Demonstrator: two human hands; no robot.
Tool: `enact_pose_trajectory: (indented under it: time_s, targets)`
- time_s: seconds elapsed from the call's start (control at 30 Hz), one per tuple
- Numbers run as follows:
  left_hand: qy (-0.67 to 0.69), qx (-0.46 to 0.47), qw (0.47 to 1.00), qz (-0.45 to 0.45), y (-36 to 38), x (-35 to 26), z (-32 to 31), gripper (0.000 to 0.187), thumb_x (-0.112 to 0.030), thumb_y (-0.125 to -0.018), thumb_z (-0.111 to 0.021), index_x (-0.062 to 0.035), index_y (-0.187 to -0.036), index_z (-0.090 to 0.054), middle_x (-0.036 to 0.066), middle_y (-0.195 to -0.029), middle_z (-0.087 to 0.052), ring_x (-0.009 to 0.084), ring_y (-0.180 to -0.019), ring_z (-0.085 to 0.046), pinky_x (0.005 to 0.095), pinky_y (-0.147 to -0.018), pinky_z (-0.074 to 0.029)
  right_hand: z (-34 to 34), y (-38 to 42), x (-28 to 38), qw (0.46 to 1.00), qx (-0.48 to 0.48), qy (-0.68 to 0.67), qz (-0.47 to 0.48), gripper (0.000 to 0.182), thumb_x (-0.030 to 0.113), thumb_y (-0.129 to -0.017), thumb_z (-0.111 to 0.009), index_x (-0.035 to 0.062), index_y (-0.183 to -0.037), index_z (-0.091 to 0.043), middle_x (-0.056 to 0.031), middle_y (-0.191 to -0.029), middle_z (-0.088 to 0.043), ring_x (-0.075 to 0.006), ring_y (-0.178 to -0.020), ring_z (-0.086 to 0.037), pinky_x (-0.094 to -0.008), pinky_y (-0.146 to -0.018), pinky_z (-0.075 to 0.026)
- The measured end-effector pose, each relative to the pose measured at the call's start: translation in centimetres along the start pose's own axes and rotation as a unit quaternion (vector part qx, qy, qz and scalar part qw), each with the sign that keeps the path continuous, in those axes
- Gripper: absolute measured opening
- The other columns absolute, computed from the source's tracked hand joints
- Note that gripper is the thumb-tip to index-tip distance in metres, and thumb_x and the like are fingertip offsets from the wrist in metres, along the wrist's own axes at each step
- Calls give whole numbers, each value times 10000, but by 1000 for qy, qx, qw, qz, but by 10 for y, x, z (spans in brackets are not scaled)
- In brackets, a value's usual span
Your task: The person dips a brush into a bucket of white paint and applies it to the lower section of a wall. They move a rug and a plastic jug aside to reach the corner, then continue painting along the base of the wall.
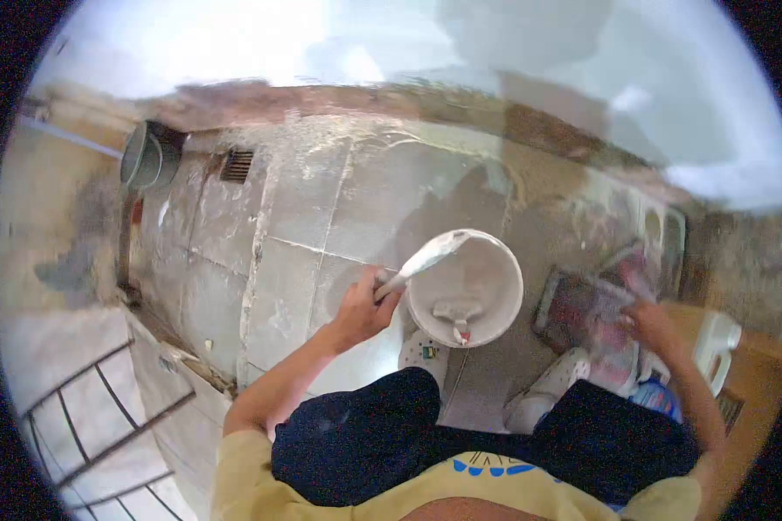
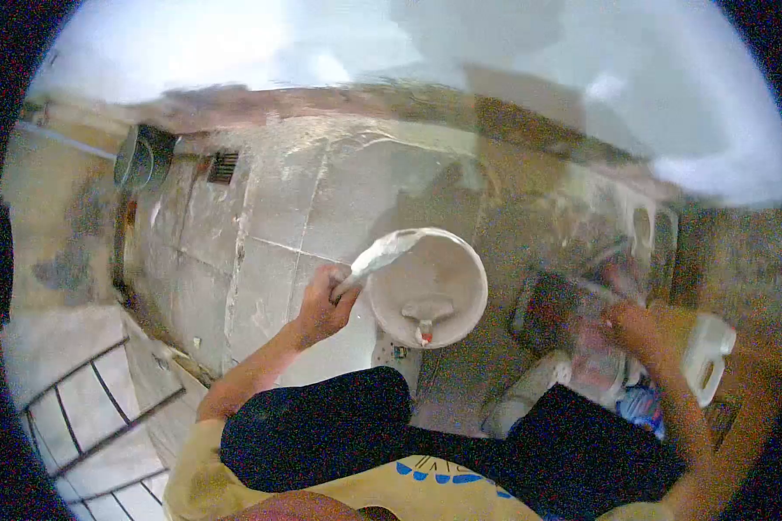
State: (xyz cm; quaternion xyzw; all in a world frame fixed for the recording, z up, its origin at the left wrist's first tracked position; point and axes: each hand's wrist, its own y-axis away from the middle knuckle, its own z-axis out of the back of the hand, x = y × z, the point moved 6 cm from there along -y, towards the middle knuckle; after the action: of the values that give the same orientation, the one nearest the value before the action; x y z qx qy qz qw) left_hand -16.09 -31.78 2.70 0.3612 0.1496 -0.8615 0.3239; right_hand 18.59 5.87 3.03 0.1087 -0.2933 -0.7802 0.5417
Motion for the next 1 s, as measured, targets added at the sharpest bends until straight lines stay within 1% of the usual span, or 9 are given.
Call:
enact_pose_trajectory:
  time_s: [0.1, 0.23, 0.37, 0.43, 0.63, 0.7, 0.8, 0.87, 1.0]
  targets:
    - [36, -73, 995, 62, -32, 13, 22, 410, -230, -841, -634, -10, -1118, -427, 170, -679, -574, 264, -543, -556, 427, -522, -430, -4, 8, -1, 998, 38, 28, -41, 282, 258, -789, -633, 33, -958, -637, -177, -926, -613, -351, -896, -581, -439, -797, -465]
    - [14, -184, 981, 59, -95, 65, 74, 291, -272, -884, -575, 19, -891, -558, 127, -527, -460, 151, -481, -383, 374, -445, -325, -1, 8, 0, 999, 20, 46, -15, 253, 223, -799, -625, 30, -962, -638, -181, -941, -615, -353, -920, -573, -439, -795, -461]
    - [-109, -269, 952, 99, -150, 134, 143, 364, -309, -900, -522, 31, -799, -603, 141, -582, -544, 224, -509, -496, 391, -513, -386, 29, 14, 26, 995, -94, -3, 16, 221, 222, -854, -553, 39, -965, -610, -195, -901, -606, -374, -880, -577, -466, -797, -462]
    - [-263, -362, 894, -25, -170, 138, 179, 338, -274, -881, -530, 29, -747, -597, 180, -607, -568, 304, -529, -544, 434, -531, -405, 28, 15, 26, 999, -39, 6, -30, 231, 215, -849, -560, 39, -990, -606, -197, -910, -604, -371, -890, -576, -469, -803, -460]
    - [-178, -381, 905, 70, -234, 136, 196, 210, -149, -814, -515, 43, -767, -587, 247, -701, -594, 412, -688, -599, 478, -623, -460, -10, 36, 19, 998, -4, -32, -55, 270, 200, -826, -596, 41, -1044, -611, -193, -964, -615, -359, -923, -582, -445, -808, -464]
    - [-150, -322, 933, -59, -254, 117, 155, 166, -120, -793, -530, 36, -795, -587, 247, -715, -602, 421, -686, -595, 484, -622, -463, -15, 38, 22, 997, -12, -58, -42, 262, 170, -800, -629, 29, -1020, -624, -188, -967, -623, -354, -925, -585, -421, -802, -468]
    - [-161, -306, 937, -51, -242, 81, 105, 136, -89, -775, -534, 24, -832, -582, 242, -725, -601, 411, -671, -593, 483, -611, -468, -5, 40, 37, 998, 23, -21, -46, 286, 164, -796, -637, 35, -1051, -613, -187, -977, -629, -351, -938, -589, -416, -817, -470]
    - [-155, -190, 970, -8, -236, 68, 101, 149, -101, -791, -504, 6, -866, -575, 237, -756, -600, 426, -720, -587, 496, -655, -462, -2, 41, 33, 995, 25, -58, -79, 270, 151, -800, -634, 36, -1043, -614, -192, -1000, -625, -358, -927, -593, -424, -807, -473]
    - [-238, -138, 960, -48, -247, 100, 173, 225, -116, -804, -506, -18, -984, -598, 235, -840, -623, 419, -780, -602, 477, -706, -484, -2, 51, 13, 988, -65, -89, -109, 248, 145, -797, -637, 31, -1018, -622, -195, -968, -629, -355, -906, -599, -424, -792, -476]
